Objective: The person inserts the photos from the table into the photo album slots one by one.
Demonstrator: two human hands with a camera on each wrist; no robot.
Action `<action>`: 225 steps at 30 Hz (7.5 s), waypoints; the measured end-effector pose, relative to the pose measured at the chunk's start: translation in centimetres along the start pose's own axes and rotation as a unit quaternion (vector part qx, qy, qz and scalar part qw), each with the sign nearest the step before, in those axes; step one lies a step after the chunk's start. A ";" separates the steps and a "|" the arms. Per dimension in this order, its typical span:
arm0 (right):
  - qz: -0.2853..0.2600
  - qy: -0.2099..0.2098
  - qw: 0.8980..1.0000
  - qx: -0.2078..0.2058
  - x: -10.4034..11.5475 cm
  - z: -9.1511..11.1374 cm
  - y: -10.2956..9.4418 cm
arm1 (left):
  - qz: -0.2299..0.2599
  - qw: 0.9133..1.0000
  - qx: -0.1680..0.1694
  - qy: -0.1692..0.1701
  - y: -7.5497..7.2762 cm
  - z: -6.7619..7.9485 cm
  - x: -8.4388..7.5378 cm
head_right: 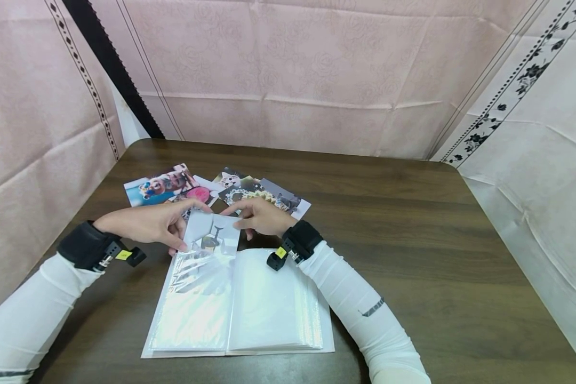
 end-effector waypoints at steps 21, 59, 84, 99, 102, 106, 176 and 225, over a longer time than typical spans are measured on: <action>-0.017 -0.012 0.999 0.041 0.3 0.0 0.7 | -0.029 1.000 0.005 0.000 0.0 -0.1 0.0; 0.006 -0.012 0.989 0.148 0.8 0.5 2.7 | -0.045 0.997 0.046 0.036 0.4 -0.4 0.1; 0.078 -0.025 0.979 0.188 1.7 0.9 3.1 | -0.044 0.992 0.076 0.086 0.7 -0.5 -0.4; 0.111 0.025 0.985 0.133 1.8 3.7 1.8 | -0.044 0.988 0.096 0.116 1.4 -0.4 0.1; 0.134 0.021 0.984 0.117 2.3 4.8 1.3 | -0.049 0.988 0.097 0.107 1.3 -0.5 0.2; 0.161 0.007 0.981 0.103 2.8 6.2 1.1 | -0.067 0.989 0.090 0.095 1.4 -0.7 0.5; 0.146 0.064 0.987 -0.036 1.9 9.9 0.0 | -0.017 0.958 -0.286 0.014 -6.3 -6.7 0.2; 0.083 0.045 0.993 -0.066 1.3 11.4 -1.7 | 0.137 0.977 -0.163 0.023 -1.7 -7.7 0.5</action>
Point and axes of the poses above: each hand's wrist, its own z-axis away from the middle knuckle, its own y-axis out of the palm, x = y × z, the point moved 7 cm from there along -z, towards the middle knuckle, and after that the axes turned 5 degrees about -y, right-handed, at the moved point
